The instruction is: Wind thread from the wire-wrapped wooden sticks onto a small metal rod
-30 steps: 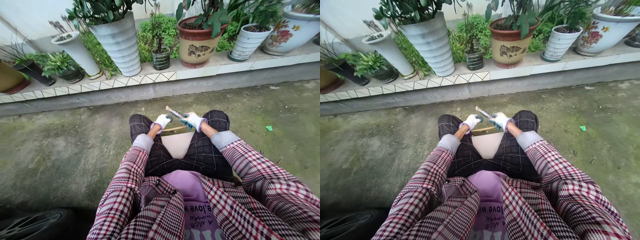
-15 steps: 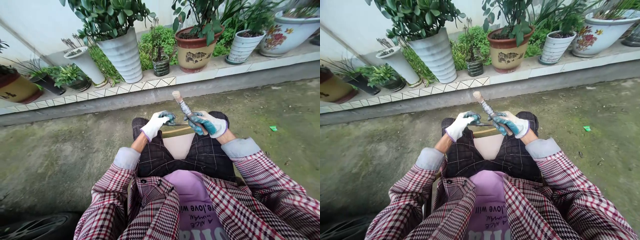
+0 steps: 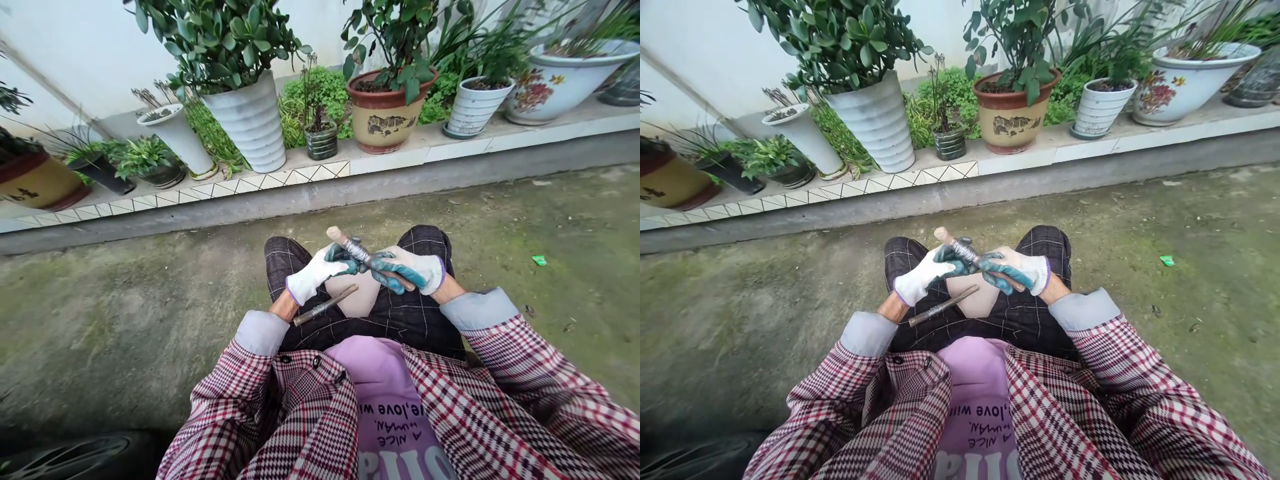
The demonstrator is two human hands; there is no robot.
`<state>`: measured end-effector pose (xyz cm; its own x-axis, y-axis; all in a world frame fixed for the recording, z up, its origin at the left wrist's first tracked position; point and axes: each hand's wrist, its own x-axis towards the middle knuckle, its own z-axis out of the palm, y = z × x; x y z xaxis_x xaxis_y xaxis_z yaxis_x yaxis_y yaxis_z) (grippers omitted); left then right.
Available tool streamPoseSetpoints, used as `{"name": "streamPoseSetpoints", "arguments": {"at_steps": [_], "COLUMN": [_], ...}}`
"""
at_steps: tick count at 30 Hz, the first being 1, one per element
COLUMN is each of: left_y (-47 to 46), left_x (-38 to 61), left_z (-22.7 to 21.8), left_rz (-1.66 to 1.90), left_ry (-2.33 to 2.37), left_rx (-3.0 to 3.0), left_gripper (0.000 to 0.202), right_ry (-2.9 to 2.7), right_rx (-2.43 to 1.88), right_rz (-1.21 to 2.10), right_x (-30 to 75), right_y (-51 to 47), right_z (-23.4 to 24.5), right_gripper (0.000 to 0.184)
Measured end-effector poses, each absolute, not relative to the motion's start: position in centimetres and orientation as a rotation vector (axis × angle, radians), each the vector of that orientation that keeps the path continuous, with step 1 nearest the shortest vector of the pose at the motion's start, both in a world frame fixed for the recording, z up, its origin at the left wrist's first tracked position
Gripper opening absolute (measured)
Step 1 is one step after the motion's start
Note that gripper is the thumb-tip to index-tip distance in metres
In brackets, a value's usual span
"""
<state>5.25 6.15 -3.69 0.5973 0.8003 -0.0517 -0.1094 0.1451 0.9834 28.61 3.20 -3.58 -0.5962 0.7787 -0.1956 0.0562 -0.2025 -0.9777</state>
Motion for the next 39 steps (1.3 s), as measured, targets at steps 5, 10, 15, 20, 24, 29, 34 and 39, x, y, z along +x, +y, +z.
{"name": "streamPoseSetpoints", "arguments": {"at_steps": [5, 10, 15, 20, 24, 29, 34, 39], "left_y": [6.2, 6.5, 6.5, 5.4, 3.8, 3.1, 3.8, 4.5], "left_x": [5.9, 6.8, 6.7, 6.7, 7.1, 6.6, 5.7, 5.6], "left_z": [-4.4, -5.3, -5.2, -5.1, -4.4, -3.2, -3.7, -4.1], "left_rz": [0.824, 0.888, 0.84, 0.898, 0.904, 0.864, 0.729, 0.688], "left_ry": [0.798, 1.022, 0.983, 1.042, 1.047, 0.949, 0.891, 0.982], "left_rx": [1.17, 1.093, 1.105, 1.085, 1.163, 1.161, 1.172, 1.294], "left_gripper": [0.047, 0.021, 0.019, 0.018, 0.024, 0.026, 0.026, 0.019], "right_ry": [-1.698, -2.039, -2.137, -2.14, -2.114, -1.82, -1.528, -1.961], "right_rx": [-1.227, -1.449, -1.454, -1.489, -1.496, -1.354, -1.056, -0.951], "right_rz": [1.68, 0.667, 0.529, 0.533, 0.526, 1.052, 1.658, 1.99], "right_x": [27.9, 27.3, 27.7, 28.0, 27.8, 27.8, 29.2, 29.6], "right_y": [3.9, 3.8, 3.6, 3.8, 4.0, 3.6, 3.2, 3.4], "right_z": [-4.4, -4.6, -4.7, -4.8, -4.9, -3.6, -1.4, -2.2], "right_gripper": [0.04, 0.031, 0.029, 0.03, 0.028, 0.026, 0.04, 0.034]}}
